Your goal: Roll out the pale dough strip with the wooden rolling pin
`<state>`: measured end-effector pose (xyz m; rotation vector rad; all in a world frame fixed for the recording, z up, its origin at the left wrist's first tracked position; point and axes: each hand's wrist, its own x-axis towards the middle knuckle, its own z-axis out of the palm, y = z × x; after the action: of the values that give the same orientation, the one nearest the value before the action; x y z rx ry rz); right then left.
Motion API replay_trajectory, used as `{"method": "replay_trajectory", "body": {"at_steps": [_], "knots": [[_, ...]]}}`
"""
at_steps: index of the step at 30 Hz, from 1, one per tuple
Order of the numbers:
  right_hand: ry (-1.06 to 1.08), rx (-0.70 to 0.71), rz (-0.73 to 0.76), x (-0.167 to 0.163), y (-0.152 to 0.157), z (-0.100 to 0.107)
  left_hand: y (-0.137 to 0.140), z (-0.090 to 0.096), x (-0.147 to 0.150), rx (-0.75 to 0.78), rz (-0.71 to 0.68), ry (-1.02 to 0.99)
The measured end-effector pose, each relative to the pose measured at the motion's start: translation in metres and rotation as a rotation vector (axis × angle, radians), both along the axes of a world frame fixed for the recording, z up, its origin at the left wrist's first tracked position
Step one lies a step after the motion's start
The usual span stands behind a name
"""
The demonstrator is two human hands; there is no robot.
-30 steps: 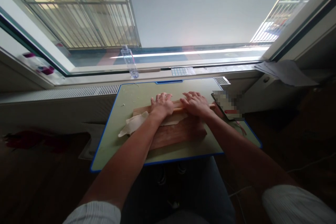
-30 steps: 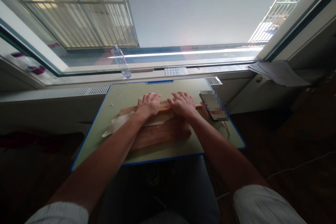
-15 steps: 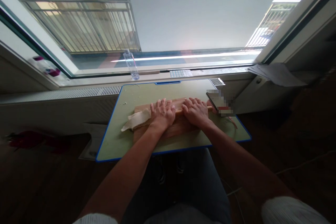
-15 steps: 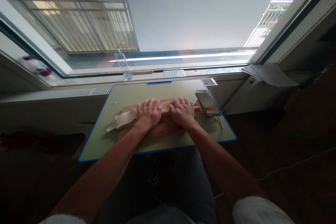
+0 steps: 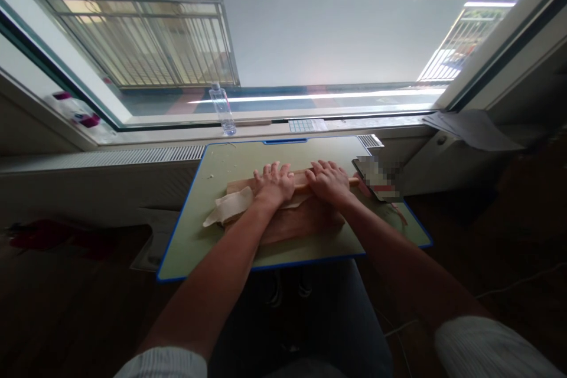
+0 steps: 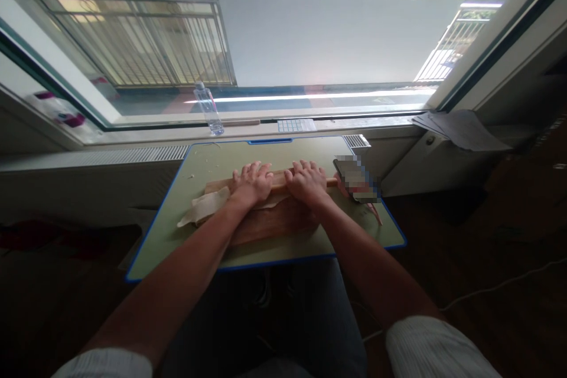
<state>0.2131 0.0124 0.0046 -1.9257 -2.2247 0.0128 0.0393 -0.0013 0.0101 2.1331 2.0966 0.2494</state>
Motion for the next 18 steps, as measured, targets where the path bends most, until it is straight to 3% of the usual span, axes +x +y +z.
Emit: {"method": "replay_trajectory", "body": {"at_steps": [4,8,14,18], "knots": [[0.059,-0.096,-0.001,-0.004,0.031,0.001,0.031,-0.001,-0.008,-0.054,-0.027,-0.041],[0.074,-0.101,0.0,-0.007,0.042,0.002,0.044,-0.002,-0.011,-0.05,-0.045,-0.047],[0.088,-0.085,0.017,-0.004,0.025,0.003,0.025,-0.003,-0.01,-0.009,-0.081,-0.048],[0.103,-0.046,0.175,0.01,-0.006,0.008,0.003,-0.006,-0.011,0.04,-0.139,-0.026]]}}
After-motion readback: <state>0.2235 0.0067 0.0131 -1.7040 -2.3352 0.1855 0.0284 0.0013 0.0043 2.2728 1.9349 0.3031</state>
